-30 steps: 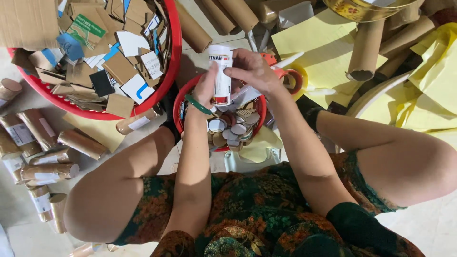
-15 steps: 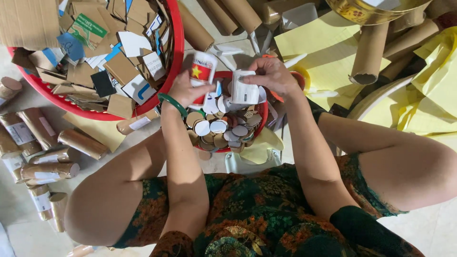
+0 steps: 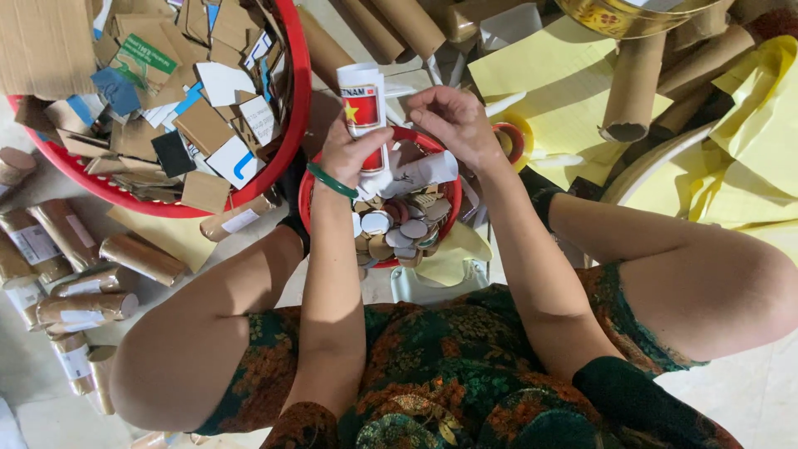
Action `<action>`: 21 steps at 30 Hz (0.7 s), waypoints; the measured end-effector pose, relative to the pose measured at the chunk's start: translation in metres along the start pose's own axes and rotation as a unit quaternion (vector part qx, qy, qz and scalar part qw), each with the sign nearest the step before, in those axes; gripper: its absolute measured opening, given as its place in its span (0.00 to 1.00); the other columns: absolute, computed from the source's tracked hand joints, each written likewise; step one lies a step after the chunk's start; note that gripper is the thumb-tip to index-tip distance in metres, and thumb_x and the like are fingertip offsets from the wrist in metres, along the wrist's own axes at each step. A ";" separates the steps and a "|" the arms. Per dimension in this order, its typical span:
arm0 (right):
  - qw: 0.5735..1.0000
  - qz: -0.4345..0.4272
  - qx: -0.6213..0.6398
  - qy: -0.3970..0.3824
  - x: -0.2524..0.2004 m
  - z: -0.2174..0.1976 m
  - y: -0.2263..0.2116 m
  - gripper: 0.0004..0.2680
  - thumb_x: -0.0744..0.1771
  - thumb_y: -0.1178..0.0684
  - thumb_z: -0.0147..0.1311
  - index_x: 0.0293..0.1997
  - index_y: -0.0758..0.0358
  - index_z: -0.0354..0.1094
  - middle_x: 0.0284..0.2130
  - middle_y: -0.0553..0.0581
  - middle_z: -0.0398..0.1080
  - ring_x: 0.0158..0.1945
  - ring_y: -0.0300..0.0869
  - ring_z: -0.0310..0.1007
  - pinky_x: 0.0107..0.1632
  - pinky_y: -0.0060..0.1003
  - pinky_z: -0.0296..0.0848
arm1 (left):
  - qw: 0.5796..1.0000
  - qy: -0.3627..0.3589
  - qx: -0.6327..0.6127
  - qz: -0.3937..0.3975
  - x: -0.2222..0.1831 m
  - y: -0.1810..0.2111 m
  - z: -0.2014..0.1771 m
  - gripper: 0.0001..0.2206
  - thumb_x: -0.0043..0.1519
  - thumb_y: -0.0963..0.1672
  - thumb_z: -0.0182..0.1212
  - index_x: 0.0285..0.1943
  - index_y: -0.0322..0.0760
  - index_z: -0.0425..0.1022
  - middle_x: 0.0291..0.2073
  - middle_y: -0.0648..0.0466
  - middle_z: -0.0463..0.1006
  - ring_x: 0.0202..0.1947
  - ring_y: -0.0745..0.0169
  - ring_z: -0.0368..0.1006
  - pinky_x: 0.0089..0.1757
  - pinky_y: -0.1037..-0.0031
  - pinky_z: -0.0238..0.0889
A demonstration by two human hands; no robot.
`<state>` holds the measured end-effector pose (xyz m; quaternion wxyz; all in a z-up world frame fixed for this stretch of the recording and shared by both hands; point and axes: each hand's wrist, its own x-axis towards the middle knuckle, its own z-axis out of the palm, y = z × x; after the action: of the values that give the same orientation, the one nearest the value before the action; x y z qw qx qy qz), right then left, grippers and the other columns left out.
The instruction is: The person wraps cardboard tubes in yellow paper, secures the paper with tape using a manual dispenser, and applies adhesive labels to the wrapped tubes while sitting on a production floor surrounded by materials.
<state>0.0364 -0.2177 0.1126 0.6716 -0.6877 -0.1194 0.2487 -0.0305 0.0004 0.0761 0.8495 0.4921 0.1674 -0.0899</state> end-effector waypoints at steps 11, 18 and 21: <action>0.995 -0.051 0.039 0.070 -0.011 -0.016 0.008 0.08 0.70 0.61 0.59 0.53 0.70 0.72 0.40 0.52 0.77 0.43 0.35 0.74 0.49 0.30 0.75 | 0.993 -0.025 0.100 0.056 -0.005 0.000 0.067 0.21 0.59 0.37 0.68 0.60 0.33 0.68 0.41 0.53 0.78 0.36 0.68 0.76 0.39 0.76 0.72; 0.921 -0.045 -0.206 0.327 -0.005 -0.100 0.068 0.13 0.68 0.57 0.60 0.60 0.68 0.69 0.57 0.61 0.73 0.50 0.42 0.80 0.49 0.31 0.80 | 0.991 -0.014 -0.104 -0.077 0.013 -0.022 0.068 0.15 0.69 0.46 0.57 0.62 0.38 0.65 0.39 0.48 0.78 0.31 0.61 0.76 0.33 0.70 0.71; 0.851 -0.093 -0.307 0.416 -0.007 -0.150 0.130 0.22 0.69 0.57 0.64 0.70 0.68 0.58 0.71 0.68 0.52 0.64 0.54 0.71 0.62 0.39 0.78 | 0.987 -0.049 -0.124 -0.087 0.019 -0.032 0.067 0.15 0.70 0.47 0.53 0.63 0.40 0.64 0.40 0.46 0.79 0.33 0.58 0.77 0.36 0.67 0.73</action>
<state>0.0842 -0.3599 -0.0181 0.4329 -0.8838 0.0372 -0.1732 -0.0098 -0.0737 0.0740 0.8999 0.3619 0.1778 -0.1660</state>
